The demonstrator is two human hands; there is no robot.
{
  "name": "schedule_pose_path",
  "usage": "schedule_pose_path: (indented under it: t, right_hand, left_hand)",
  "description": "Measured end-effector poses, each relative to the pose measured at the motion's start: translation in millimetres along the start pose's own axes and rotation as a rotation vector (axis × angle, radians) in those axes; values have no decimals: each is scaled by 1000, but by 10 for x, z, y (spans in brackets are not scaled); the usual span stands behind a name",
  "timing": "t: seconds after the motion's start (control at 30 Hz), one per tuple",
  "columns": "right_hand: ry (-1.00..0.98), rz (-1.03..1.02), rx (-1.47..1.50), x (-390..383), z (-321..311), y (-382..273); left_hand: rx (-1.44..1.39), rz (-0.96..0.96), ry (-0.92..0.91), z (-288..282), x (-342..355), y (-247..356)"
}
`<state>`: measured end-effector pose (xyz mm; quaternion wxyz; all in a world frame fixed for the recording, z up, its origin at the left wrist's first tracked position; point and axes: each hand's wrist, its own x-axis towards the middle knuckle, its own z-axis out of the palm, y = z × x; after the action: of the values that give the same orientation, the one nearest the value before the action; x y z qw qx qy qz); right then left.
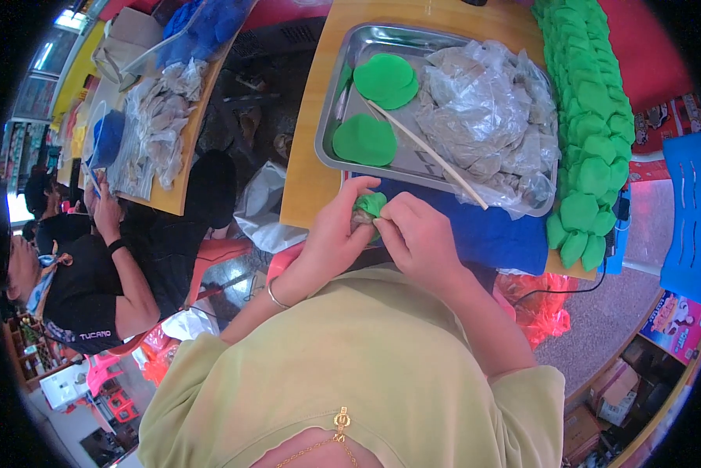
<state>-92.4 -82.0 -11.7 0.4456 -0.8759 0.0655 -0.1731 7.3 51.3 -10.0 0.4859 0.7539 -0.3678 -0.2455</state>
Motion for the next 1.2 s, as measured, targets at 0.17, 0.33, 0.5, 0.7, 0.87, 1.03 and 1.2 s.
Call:
schedule_pose_path:
  t: [0.17,0.33,0.5,0.7,0.87,1.03,1.2]
  right_hand:
    - [-45,26,-4,-59,18,21]
    - [-69,134,-155,-162,71,110]
    - [-20,190,-158,-186,74,72]
    - [72,-252,-154,-25,77,118]
    - [51,-172,-131,-52,97,206]
    - [8,-196,-195,-38,76,197]
    - [-3,-205,-213,18,16,125]
  left_hand:
    - [-148,-36,-138,-48,-17,-58]
    - [-312,-129,-203,-54,-61,-144]
    - [-101,-80,-165,-19,-38,-199]
    - [79,26,-147,-3,19,-236]
    - [18,56,-27,-38,-15,-258]
    - [171,142,-47,-77,-71,-277]
    - [317,233,-20,-122,-79,-243]
